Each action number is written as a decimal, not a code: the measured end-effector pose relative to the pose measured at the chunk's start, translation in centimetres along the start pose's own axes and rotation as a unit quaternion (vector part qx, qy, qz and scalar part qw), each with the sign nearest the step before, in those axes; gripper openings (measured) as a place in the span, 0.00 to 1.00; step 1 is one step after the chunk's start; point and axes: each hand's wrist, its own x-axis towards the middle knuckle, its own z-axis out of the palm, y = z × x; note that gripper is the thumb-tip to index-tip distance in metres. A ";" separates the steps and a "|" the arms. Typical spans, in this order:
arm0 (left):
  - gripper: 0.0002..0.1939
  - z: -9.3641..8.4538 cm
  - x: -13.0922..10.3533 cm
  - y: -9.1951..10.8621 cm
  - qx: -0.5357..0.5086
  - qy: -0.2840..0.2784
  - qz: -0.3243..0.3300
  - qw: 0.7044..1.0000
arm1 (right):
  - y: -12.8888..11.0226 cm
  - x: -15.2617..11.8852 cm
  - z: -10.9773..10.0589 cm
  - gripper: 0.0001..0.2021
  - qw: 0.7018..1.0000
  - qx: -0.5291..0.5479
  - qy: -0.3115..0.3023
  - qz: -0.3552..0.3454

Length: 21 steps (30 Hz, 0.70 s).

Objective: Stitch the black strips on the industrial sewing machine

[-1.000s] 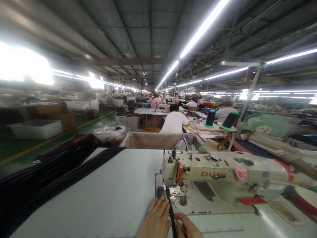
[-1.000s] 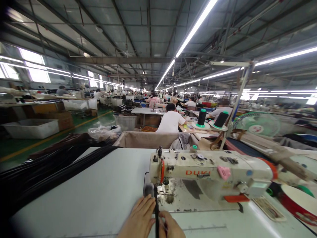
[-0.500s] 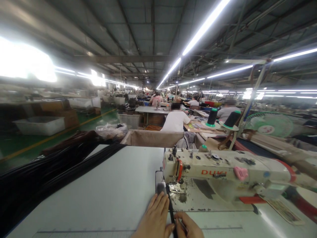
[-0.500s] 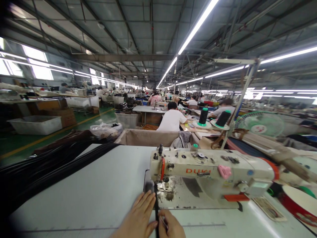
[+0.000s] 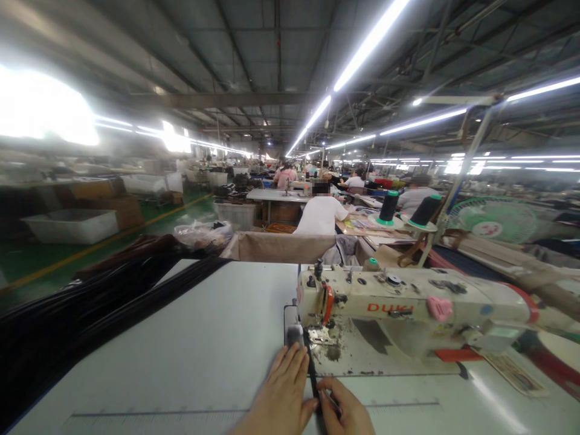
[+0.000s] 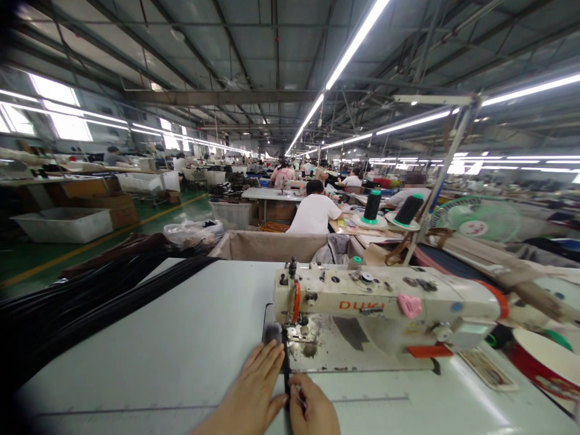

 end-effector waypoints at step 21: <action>0.35 -3.0 0.4 0.9 0.001 -0.037 -0.015 0.999 | -3.9 0.4 -2.0 0.12 0.997 -0.050 -0.063 0.000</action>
